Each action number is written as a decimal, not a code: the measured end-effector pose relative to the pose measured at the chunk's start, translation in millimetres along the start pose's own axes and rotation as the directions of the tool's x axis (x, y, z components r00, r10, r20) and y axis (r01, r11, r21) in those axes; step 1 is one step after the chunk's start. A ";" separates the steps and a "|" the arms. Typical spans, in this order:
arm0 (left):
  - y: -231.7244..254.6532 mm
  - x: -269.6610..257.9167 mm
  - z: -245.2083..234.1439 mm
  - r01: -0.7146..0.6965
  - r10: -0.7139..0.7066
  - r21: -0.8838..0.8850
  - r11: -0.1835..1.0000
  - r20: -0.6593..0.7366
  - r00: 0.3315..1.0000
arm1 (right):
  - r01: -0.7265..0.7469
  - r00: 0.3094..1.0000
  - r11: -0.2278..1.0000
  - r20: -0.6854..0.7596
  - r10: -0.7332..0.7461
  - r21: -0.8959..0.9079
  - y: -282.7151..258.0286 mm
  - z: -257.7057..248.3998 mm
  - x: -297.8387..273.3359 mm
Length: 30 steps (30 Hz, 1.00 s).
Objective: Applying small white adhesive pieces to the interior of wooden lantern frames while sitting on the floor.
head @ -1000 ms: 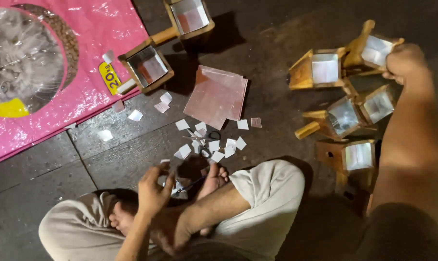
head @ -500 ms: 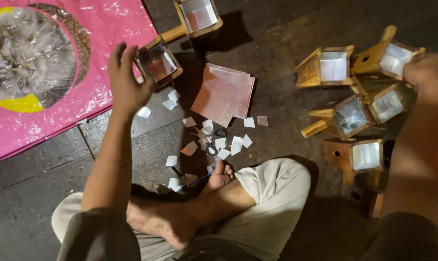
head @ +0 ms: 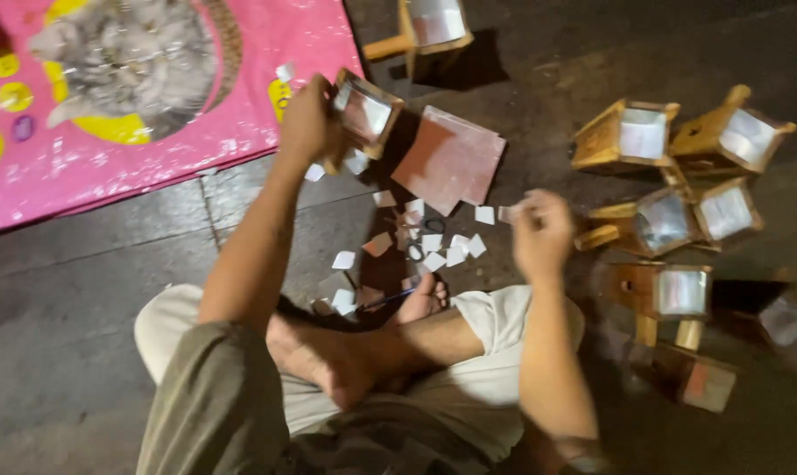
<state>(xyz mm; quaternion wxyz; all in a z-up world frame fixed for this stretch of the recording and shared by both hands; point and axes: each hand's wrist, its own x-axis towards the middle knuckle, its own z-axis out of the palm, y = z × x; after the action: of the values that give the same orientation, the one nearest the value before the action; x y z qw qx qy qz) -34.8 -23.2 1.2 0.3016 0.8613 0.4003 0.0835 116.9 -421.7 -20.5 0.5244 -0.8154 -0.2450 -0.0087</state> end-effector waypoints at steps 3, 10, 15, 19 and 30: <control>-23.1 -64.2 2.7 -0.143 0.121 -0.158 0.977 -0.143 0.982 | -0.169 0.952 0.979 0.275 0.132 0.114 -35.8 63.9 -46.6; -23.7 -208.9 -0.7 0.192 -0.264 -0.459 0.867 -0.098 0.959 | -0.407 0.811 0.841 0.564 0.152 0.358 -72.7 162.5 -106.3; -36.9 -265.2 10.3 0.429 -0.483 -0.592 0.682 0.076 0.872 | -0.613 0.738 0.671 0.606 0.297 0.418 -92.7 152.6 -150.5; -50.2 -273.4 30.1 0.460 -0.497 -0.729 0.507 0.189 0.847 | -0.747 0.633 0.487 0.709 0.311 0.453 -97.8 145.1 -154.6; -63.4 -267.9 41.8 0.443 -0.215 -0.895 0.050 0.424 0.880 | -0.813 0.582 0.255 0.731 0.357 0.523 -94.8 146.0 -152.2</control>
<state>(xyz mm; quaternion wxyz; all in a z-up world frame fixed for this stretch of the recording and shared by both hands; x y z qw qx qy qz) -237.5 -208.8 -43.5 0.8310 0.3392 0.4044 0.1756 -91.2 -324.4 -46.8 0.7239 -0.4650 0.0005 0.5096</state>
